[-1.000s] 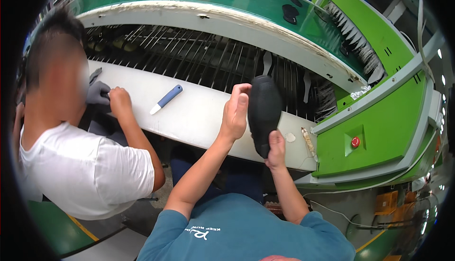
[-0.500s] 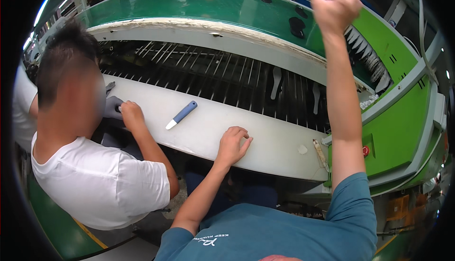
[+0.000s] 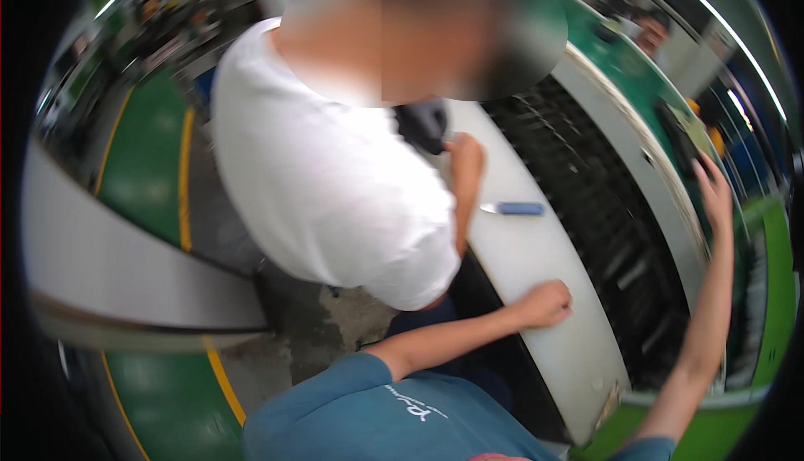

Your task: The person assembles a black slip-on shoe by hand, fitting the upper onto the sole and pressing the edges to secure them. They repeatedly inspect the shoe, turning it over to check the fit, and use a small tool to adjust the seam at the heel. The person works at a station with a conveyor belt, handling the shoe one at a time.

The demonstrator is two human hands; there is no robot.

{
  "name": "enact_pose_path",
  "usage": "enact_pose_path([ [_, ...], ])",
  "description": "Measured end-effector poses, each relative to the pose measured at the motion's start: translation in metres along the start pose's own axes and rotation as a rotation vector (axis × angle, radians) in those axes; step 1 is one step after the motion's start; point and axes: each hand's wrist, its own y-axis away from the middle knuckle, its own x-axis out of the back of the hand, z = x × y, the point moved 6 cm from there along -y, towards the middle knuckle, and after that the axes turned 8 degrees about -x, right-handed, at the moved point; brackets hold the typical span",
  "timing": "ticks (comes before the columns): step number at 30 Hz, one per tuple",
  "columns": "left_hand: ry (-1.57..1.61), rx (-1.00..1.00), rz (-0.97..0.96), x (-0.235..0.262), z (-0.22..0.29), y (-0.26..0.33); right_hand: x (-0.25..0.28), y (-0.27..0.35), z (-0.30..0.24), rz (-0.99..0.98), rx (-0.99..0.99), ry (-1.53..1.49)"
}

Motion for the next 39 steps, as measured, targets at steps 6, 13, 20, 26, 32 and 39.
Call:
enact_pose_path([
  [6, -0.004, 0.033, -0.025, 0.003, 0.004, -0.001, 0.137, 0.08, 0.228, 0.387, -0.212, 0.62],
  [13, -0.013, -0.002, 0.013, 0.007, 0.007, -0.008, 0.277, 0.202, 0.396, 0.193, -0.318, 0.61],
  [20, -0.024, -0.003, -0.057, -0.01, 0.009, -0.004, 0.262, 0.288, 0.362, 0.195, -0.317, 0.131],
  [26, -0.11, 0.033, 0.013, 0.011, -0.008, 0.005, 0.159, 0.344, 0.137, 0.342, -0.394, 0.226],
  [32, -0.152, -0.032, -0.055, 0.019, 0.029, -0.021, 0.058, 0.427, 0.09, 0.631, -0.554, 0.411],
  [39, -0.123, -0.001, -0.11, 0.01, 0.037, -0.025, -0.025, 0.407, 0.214, 0.609, -0.796, 0.389],
])
